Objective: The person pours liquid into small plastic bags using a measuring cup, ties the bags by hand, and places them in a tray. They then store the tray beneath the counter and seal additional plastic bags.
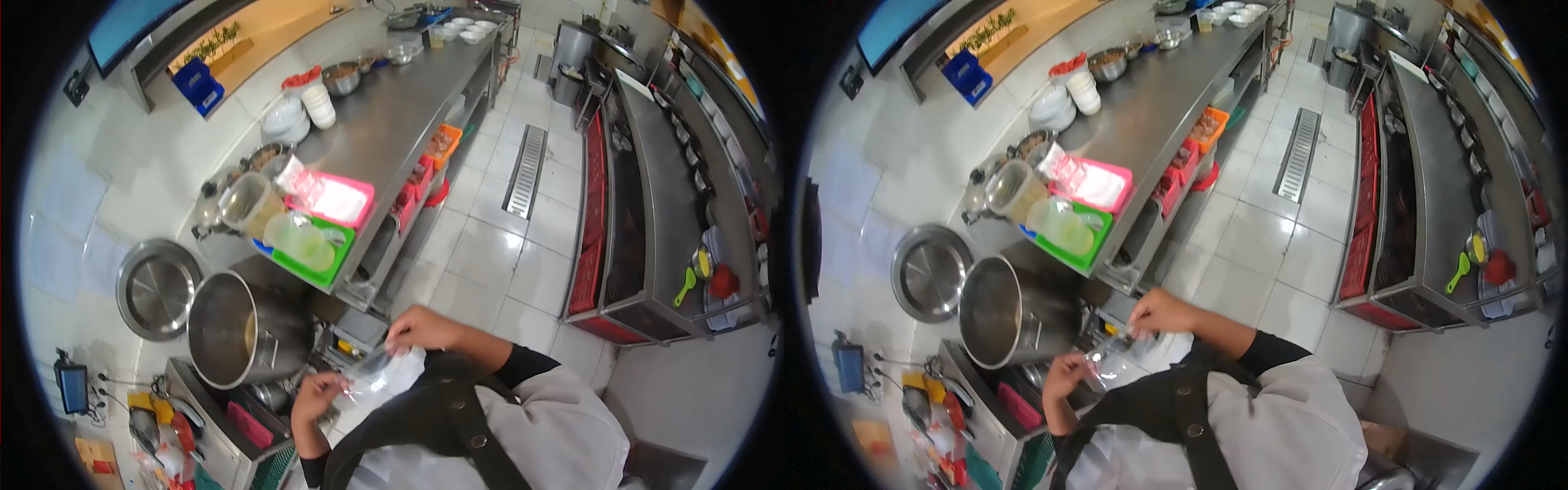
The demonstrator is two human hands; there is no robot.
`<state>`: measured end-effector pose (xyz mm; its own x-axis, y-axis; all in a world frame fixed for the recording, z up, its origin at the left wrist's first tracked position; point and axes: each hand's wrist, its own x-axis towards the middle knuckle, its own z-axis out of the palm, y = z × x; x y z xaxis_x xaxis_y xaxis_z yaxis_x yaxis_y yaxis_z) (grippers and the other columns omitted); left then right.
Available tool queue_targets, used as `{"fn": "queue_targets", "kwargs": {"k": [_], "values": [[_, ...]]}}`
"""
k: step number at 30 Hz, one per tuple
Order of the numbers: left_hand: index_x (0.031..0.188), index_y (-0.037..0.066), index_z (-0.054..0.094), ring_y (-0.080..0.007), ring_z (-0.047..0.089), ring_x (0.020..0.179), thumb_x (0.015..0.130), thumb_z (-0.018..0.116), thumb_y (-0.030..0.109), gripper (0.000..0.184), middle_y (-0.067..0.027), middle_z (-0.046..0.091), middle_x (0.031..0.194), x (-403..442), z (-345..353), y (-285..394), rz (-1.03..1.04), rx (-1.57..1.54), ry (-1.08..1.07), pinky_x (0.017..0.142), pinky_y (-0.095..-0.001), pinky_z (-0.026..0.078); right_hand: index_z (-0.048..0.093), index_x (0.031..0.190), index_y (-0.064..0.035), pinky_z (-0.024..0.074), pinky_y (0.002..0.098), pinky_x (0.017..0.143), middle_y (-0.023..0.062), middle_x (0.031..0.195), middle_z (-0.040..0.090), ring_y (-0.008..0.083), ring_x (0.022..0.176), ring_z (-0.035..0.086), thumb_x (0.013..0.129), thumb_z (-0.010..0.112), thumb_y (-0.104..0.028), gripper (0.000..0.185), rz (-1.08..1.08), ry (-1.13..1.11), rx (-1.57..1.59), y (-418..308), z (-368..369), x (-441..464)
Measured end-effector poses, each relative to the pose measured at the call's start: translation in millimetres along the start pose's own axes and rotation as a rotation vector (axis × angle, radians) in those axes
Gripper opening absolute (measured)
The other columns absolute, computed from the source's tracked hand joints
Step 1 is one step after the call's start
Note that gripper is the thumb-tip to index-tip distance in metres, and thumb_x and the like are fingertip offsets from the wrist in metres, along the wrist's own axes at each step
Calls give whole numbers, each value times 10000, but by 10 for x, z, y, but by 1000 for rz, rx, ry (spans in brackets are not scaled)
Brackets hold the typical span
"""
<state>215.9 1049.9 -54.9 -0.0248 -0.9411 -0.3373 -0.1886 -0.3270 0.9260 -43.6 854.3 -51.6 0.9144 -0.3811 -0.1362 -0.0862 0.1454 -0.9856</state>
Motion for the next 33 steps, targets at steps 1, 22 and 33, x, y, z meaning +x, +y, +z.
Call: {"fn": "queue_targets", "kwargs": {"k": [1,22,33], "values": [[844,-31,673,-118,622,748,879,589,19,104,-60,676,771,11,21,25,4,-72,-11,711,-266,485,696,906,19,549,267,666,77,809,696,149,702,670,900,627,-152,185,39,47,1,23,-20,-123],[1002,-3,662,-126,631,701,880,671,174,215,-52,669,816,1953,1998,866,-59,-502,201,647,-254,508,656,902,86,571,325,672,168,827,677,213,728,671,846,680,-107,202,109,552,405,-72,-2131,-2058],[855,56,613,-200,563,795,693,781,98,237,-67,608,859,2991,3586,1776,403,312,811,763,-347,429,647,943,75,572,322,699,150,858,687,211,752,684,852,684,-135,232,234,401,502,372,-3356,-1934]]}}
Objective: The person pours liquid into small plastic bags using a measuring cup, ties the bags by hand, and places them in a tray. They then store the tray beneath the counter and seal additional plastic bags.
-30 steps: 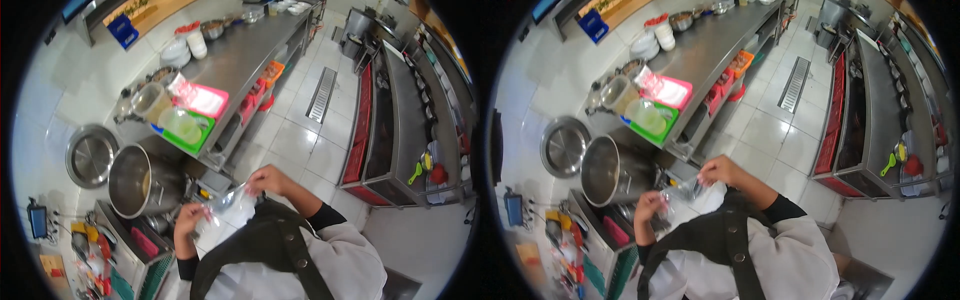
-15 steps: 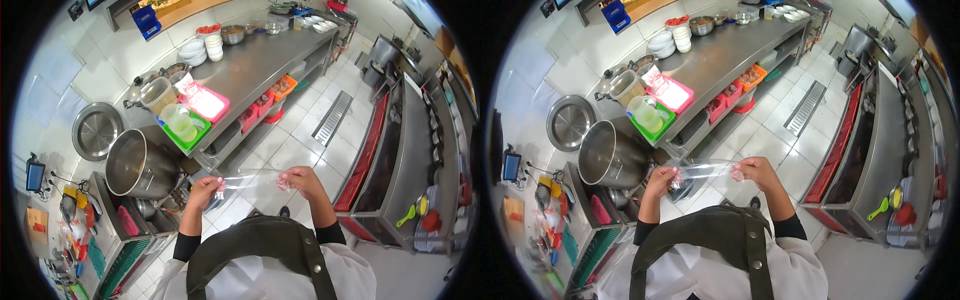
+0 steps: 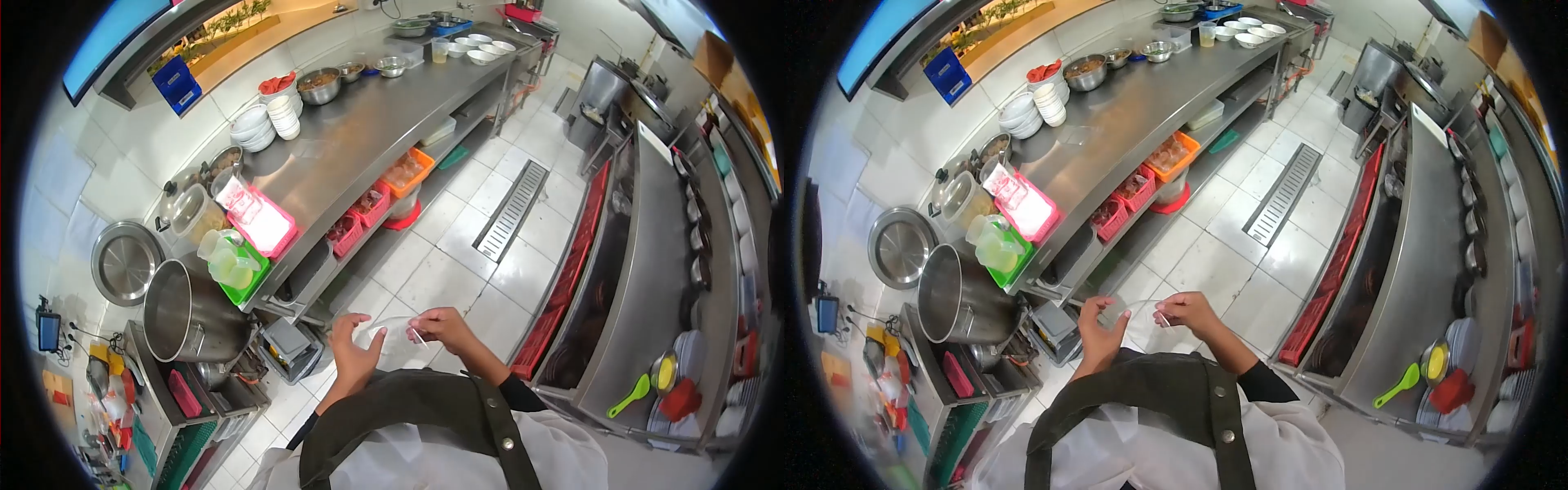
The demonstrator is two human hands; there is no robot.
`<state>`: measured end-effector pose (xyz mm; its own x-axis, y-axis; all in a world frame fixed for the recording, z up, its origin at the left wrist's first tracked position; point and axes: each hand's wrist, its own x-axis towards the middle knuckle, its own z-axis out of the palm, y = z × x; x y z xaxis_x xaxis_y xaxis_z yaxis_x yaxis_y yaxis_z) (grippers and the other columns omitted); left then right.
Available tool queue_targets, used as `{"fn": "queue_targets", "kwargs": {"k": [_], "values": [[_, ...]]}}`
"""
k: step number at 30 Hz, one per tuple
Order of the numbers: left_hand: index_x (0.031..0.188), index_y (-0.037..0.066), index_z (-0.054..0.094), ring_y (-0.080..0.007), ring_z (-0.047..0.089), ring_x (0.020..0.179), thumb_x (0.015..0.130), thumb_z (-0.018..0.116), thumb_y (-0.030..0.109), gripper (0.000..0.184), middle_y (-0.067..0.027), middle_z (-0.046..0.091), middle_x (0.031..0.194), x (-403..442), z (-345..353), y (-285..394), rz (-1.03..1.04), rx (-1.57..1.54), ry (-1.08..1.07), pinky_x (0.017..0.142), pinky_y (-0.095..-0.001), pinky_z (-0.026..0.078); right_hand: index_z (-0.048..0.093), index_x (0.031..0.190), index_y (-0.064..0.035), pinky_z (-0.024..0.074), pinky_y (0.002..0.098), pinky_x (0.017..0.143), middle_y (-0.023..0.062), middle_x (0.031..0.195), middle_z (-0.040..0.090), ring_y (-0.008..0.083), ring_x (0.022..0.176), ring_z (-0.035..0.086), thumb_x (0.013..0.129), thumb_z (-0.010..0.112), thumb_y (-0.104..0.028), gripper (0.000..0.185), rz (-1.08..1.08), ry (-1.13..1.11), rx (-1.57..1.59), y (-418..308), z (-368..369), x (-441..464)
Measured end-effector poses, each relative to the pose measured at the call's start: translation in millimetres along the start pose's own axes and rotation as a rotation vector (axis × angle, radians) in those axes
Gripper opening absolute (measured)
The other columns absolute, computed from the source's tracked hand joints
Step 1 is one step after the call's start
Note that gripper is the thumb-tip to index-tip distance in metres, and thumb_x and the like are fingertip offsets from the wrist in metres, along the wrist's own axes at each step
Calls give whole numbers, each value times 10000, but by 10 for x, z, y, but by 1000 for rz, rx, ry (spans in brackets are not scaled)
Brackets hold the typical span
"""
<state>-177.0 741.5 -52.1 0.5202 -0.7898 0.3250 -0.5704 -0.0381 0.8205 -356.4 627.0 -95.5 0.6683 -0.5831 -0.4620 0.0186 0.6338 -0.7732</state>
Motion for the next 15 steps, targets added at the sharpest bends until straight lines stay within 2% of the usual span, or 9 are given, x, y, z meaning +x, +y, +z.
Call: {"fn": "queue_targets", "kwargs": {"k": [2,3,6,7,11,15], "values": [[778,64,626,-205,563,762,709,758,80,149,-58,611,798,134,3,24,92,130,-16,771,-344,424,656,924,64,577,321,688,146,836,688,206,730,683,847,689,-137,218,21,-34,1,-68,32,222],[703,55,640,-192,583,688,727,760,103,132,-61,621,713,198,-11,-3,20,94,-105,720,-318,454,657,920,63,577,319,682,147,830,687,205,727,682,844,691,-129,209,36,-49,-9,-103,64,343],[711,33,654,-151,590,627,729,783,148,174,-67,633,655,351,52,-107,-238,-119,-244,636,-288,479,652,851,54,570,300,642,148,807,686,183,701,674,829,695,-84,147,35,-107,-68,-156,219,730],[736,13,658,-111,589,596,727,802,172,215,-72,658,684,422,91,-198,-249,-132,-262,566,-251,477,647,828,49,568,295,638,149,806,686,179,700,672,825,696,-72,130,13,-125,-124,-140,248,890],[711,2,633,-77,567,611,720,818,156,241,-43,647,677,899,26,-420,-262,-184,-240,561,-234,463,601,717,15,506,249,555,107,741,662,139,633,625,807,705,-32,146,-30,-116,-161,-340,529,1398],[698,17,611,-52,540,637,715,833,169,270,-24,634,678,1533,-97,-688,-422,-296,-298,561,-224,450,528,657,-47,414,226,479,31,639,577,91,545,534,787,740,-46,249,-77,-45,-51,-740,854,1807]]}}
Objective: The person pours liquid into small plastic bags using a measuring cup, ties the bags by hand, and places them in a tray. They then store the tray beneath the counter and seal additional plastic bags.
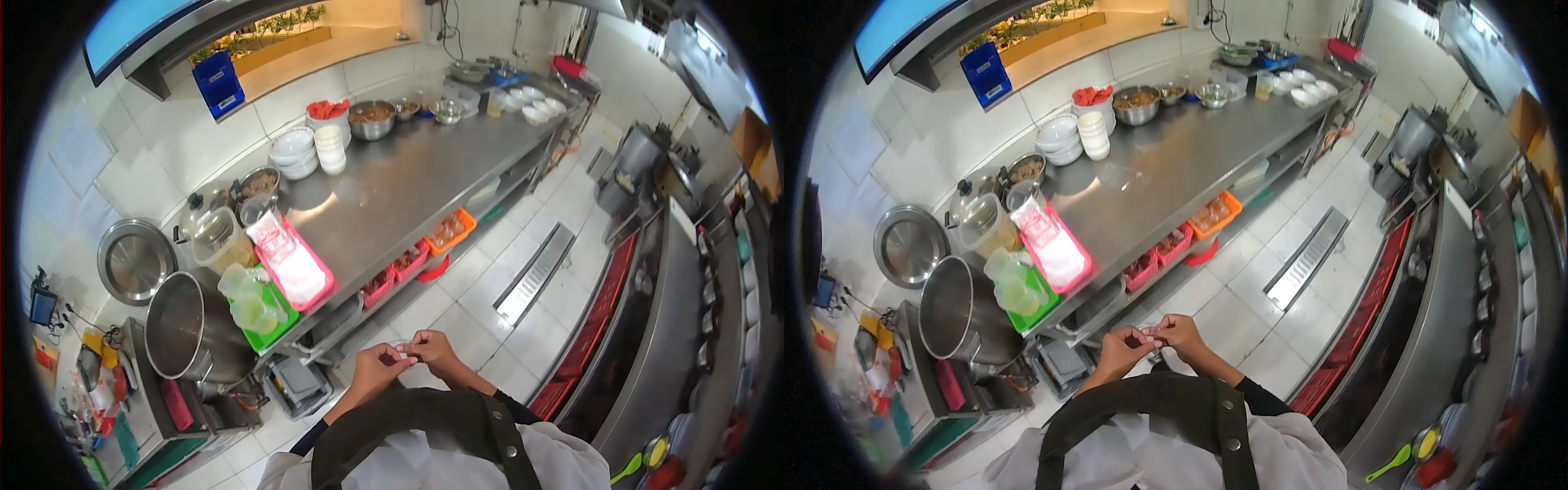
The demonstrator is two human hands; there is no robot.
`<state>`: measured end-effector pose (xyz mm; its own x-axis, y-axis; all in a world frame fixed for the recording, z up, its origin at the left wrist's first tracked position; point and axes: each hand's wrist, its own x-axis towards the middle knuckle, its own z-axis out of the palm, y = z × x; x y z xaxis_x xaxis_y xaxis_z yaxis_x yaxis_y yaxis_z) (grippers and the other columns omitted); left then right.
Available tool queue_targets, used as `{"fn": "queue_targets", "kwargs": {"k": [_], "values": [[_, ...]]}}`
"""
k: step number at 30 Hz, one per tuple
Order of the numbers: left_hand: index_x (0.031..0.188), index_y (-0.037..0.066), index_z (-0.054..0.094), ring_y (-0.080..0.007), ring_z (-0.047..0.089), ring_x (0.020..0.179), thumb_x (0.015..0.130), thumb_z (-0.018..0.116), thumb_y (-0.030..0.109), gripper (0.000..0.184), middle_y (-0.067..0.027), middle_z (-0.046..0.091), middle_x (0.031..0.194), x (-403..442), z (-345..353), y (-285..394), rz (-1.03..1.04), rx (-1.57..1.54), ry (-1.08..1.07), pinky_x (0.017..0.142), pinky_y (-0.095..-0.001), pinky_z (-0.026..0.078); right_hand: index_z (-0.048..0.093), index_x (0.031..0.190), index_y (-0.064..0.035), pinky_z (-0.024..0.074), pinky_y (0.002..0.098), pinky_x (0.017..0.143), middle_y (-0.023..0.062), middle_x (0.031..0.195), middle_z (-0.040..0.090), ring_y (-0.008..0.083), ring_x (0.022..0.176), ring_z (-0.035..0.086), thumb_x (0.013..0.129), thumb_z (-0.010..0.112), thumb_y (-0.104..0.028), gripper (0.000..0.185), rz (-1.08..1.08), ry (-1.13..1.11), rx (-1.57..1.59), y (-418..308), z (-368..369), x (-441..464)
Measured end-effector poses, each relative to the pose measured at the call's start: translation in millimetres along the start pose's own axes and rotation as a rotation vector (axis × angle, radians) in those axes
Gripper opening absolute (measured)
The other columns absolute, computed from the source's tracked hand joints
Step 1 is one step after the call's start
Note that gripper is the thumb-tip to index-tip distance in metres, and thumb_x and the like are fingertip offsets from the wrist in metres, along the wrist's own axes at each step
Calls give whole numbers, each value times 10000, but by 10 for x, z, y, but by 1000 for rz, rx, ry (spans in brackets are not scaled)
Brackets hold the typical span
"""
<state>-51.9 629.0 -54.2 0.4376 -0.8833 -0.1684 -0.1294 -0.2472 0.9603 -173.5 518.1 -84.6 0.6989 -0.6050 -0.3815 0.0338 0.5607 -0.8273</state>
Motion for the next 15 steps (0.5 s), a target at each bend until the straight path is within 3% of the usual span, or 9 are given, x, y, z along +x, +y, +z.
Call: {"fn": "queue_targets", "kwargs": {"k": [3,4,7,8,10,12,15], "values": [[711,13,617,-61,552,640,715,834,161,263,-25,641,695,525,-202,-67,36,-94,-77,568,-227,457,445,641,-105,379,232,465,-6,614,517,77,537,501,773,764,-63,348,-19,66,86,-186,150,396],[739,-2,633,-69,568,647,738,813,143,231,-32,645,703,694,-246,-92,27,-274,-118,586,-228,469,408,651,-126,369,239,472,-16,615,501,78,546,492,763,774,-70,387,17,72,64,-329,254,476],[776,-11,648,-79,590,663,778,775,135,193,-35,648,701,1107,-467,-49,-38,-380,-209,618,-233,494,412,647,-126,378,236,487,-14,615,496,84,546,478,765,767,-56,381,-13,32,121,-295,220,907],[830,-13,652,-102,620,715,841,704,121,144,-46,654,755,1263,-553,-134,-38,-239,-314,683,-251,526,411,646,-125,383,240,488,-16,608,486,84,538,468,775,756,-53,375,-11,73,130,-317,213,941],[871,-14,643,-123,632,745,871,659,111,126,-53,653,796,1427,-587,-210,-45,-481,-306,722,-275,541,408,645,-124,392,247,489,-20,594,466,86,524,449,794,733,-49,366,-19,147,170,-556,349,1013],[948,-6,606,-156,637,841,920,581,92,105,-73,644,900,1635,-705,-299,-68,-630,-313,815,-319,540,407,650,-122,403,245,492,-15,595,471,86,523,451,820,702,-48,349,-90,128,31,-618,196,1123],[967,10,569,-158,618,921,932,568,100,97,-84,634,964,1836,-702,-317,20,-792,-318,905,-335,502,442,681,-90,425,234,477,3,618,512,74,562,501,829,668,-32,276,-213,140,-214,-563,10,1354]]}}
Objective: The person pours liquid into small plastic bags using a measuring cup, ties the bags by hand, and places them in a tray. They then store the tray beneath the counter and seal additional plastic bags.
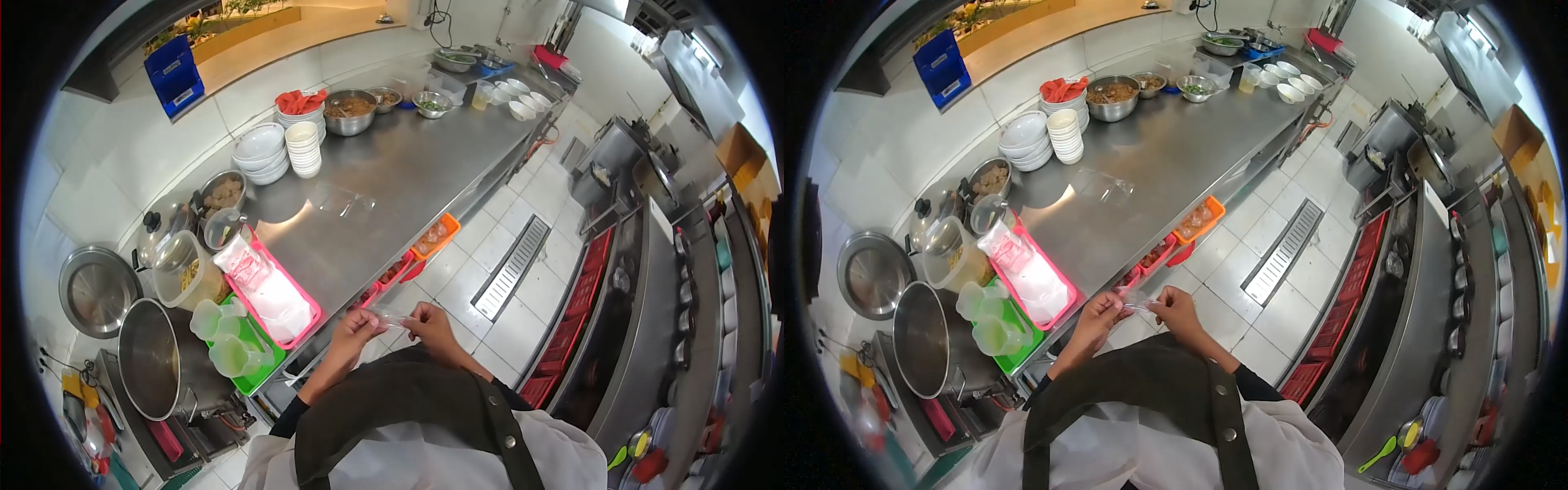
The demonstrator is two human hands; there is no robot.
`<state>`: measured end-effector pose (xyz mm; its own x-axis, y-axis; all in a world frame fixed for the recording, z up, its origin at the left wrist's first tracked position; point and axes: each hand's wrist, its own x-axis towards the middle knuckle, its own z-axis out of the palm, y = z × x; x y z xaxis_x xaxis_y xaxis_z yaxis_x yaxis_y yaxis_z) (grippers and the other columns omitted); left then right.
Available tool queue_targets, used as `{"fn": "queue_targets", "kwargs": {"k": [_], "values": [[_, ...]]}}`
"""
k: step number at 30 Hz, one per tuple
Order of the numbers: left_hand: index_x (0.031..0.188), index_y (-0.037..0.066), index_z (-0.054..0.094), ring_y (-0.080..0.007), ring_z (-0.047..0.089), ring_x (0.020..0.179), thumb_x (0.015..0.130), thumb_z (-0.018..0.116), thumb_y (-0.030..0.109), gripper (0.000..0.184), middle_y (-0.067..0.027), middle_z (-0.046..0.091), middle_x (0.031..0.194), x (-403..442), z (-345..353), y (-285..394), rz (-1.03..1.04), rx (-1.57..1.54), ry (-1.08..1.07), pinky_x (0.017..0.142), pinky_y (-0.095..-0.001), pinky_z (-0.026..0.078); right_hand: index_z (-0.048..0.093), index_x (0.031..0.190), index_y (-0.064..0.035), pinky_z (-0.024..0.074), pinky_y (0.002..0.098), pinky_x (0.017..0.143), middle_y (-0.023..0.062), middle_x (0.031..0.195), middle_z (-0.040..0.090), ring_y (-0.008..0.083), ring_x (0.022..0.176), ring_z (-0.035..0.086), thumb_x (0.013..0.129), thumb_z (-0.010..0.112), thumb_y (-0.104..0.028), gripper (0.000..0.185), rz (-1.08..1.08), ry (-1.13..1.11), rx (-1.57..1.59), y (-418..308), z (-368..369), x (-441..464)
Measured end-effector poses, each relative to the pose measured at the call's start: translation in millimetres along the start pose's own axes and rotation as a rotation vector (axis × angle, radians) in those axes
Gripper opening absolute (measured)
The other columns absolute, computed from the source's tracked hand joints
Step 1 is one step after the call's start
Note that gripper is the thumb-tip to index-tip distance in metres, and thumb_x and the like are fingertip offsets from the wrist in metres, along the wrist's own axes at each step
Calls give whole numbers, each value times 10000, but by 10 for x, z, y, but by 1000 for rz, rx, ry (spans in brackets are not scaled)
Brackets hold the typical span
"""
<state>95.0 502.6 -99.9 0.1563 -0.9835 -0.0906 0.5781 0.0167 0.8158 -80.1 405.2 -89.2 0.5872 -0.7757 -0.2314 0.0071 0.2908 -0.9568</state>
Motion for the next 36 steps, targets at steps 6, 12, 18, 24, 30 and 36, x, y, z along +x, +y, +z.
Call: {"fn": "queue_targets", "kwargs": {"k": [6,12,18,24,30,36], "values": [[877,67,497,-106,528,758,988,465,173,158,-7,503,787,395,33,164,-47,-237,-1,782,-265,445,562,809,-29,449,214,476,33,730,582,70,646,563,818,661,-18,100,-104,-217,-153,-32,-45,689],[938,65,515,-130,562,792,969,503,208,146,-41,560,865,874,-336,-326,-54,-505,123,792,-272,478,614,933,-13,459,311,882,35,910,625,153,909,593,841,638,-54,103,222,-758,31,-298,-376,1452],[1110,69,524,-202,623,946,951,547,245,239,-105,616,1004,1231,43,-383,-38,-609,429,845,-365,533,571,985,-44,410,352,988,77,1018,602,195,997,579,843,585,-43,143,693,-996,762,-376,-647,2066],[1150,76,506,-153,580,927,779,721,78,428,-98,579,1047,1410,400,-301,322,235,788,814,-315,484,455,1220,-47,402,330,926,92,1045,588,181,992,558,865,606,-83,387,588,-1020,379,-560,-670,2468],[931,34,615,-110,589,733,736,689,-2,212,-31,620,810,1441,655,-217,362,598,902,638,-248,476,402,1272,-67,386,309,909,67,1005,583,146,1004,544,819,626,-24,508,473,-1121,132,-717,-488,2356],[885,13,623,-129,608,680,769,700,28,140,-61,626,764,1391,718,-22,362,724,929,642,-251,495,400,1251,-70,419,267,801,14,869,500,112,844,527,791,586,51,511,381,-1047,105,-774,-355,2247]]}}
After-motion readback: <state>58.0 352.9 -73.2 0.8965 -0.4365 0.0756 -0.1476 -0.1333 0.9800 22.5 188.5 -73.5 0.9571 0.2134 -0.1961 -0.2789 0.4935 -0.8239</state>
